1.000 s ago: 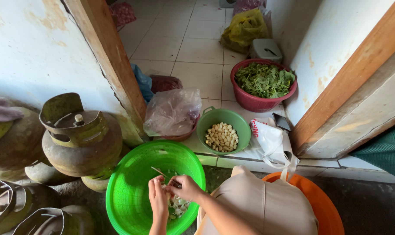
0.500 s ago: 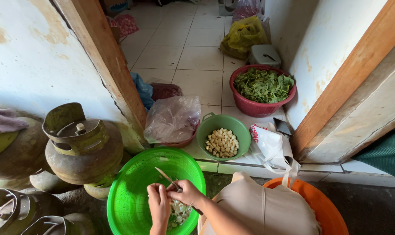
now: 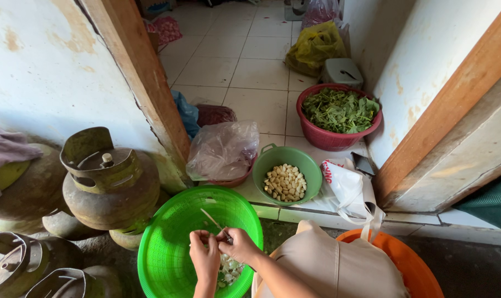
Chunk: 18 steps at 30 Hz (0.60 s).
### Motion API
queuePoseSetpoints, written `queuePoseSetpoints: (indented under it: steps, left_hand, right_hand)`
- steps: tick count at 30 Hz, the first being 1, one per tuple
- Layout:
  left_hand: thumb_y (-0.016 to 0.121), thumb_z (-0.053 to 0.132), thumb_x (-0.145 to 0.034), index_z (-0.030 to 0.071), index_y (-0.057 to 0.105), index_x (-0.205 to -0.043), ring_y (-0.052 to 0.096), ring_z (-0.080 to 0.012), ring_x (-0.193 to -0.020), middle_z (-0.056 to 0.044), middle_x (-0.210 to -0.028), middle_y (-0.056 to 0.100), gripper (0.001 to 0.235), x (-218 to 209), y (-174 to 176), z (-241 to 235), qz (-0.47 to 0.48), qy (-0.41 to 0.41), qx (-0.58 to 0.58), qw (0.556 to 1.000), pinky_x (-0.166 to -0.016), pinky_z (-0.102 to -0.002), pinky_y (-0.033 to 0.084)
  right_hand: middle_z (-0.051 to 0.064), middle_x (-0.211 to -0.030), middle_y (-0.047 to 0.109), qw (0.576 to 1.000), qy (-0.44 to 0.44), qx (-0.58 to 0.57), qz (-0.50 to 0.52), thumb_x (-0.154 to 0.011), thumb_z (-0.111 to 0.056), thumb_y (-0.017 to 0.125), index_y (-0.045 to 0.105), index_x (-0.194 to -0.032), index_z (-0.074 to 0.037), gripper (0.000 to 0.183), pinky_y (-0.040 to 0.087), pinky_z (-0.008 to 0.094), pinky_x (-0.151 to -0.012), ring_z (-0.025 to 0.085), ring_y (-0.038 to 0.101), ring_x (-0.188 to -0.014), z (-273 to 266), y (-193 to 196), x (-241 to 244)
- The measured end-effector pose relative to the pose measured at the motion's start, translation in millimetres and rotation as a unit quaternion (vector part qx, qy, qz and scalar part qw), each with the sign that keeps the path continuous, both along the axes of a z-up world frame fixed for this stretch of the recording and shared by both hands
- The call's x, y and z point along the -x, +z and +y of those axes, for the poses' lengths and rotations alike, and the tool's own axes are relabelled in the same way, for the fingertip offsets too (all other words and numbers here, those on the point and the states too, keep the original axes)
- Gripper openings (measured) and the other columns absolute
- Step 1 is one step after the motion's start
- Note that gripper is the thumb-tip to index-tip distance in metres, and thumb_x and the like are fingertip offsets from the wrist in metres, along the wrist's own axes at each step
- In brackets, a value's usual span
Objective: The person is peeling garlic cloves using a small knife. They hold each clove in one hand and use the knife to remove the skin, dropping the peeled cloves into a green colander.
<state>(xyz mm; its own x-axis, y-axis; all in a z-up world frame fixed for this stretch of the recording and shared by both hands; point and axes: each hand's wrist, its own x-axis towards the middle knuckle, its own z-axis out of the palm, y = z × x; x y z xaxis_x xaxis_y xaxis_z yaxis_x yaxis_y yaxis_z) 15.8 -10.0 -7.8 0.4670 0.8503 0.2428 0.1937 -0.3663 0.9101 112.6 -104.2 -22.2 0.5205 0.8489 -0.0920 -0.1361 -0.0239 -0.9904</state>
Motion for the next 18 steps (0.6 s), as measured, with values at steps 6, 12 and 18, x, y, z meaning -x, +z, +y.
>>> queuePoseSetpoints:
  steps: [6,12,18]
  left_hand:
    - [0.066,0.005,-0.088,0.0,0.057,-0.094,0.068,-0.0193,-0.063,-0.011,-0.075,0.069,0.012,-3,5,-2,-0.005,0.009,0.049,0.999,-0.057,-0.033,0.054]
    - [0.07,0.006,-0.087,0.001,0.059,-0.091,0.064,-0.0139,-0.065,-0.008,-0.073,0.068,0.013,-3,7,-1,-0.049,0.018,0.061,0.997,-0.059,-0.029,0.053]
    - [0.069,0.006,-0.09,0.004,0.058,-0.092,0.054,-0.0075,-0.066,-0.001,-0.075,0.059,0.011,-14,-12,2,-0.167,-0.009,0.159,0.973,-0.057,-0.024,0.047]
  right_hand:
    - [0.002,-0.087,0.069,1.0,0.006,-0.026,0.013,-0.089,-0.005,0.071,0.068,-0.102,0.001,0.015,0.053,0.022,-0.068,0.006,0.063,-0.074,-2,5,-4]
    - [0.001,-0.091,0.071,0.998,0.018,-0.056,0.026,-0.087,-0.005,0.071,0.069,-0.104,0.001,0.018,0.056,0.023,-0.072,0.007,0.065,-0.078,-2,-5,-10]
    - [-0.002,-0.092,0.07,0.992,0.017,-0.107,0.058,-0.092,-0.012,0.072,0.069,-0.105,-0.001,0.017,0.055,0.021,-0.073,0.004,0.063,-0.081,-8,-9,-19]
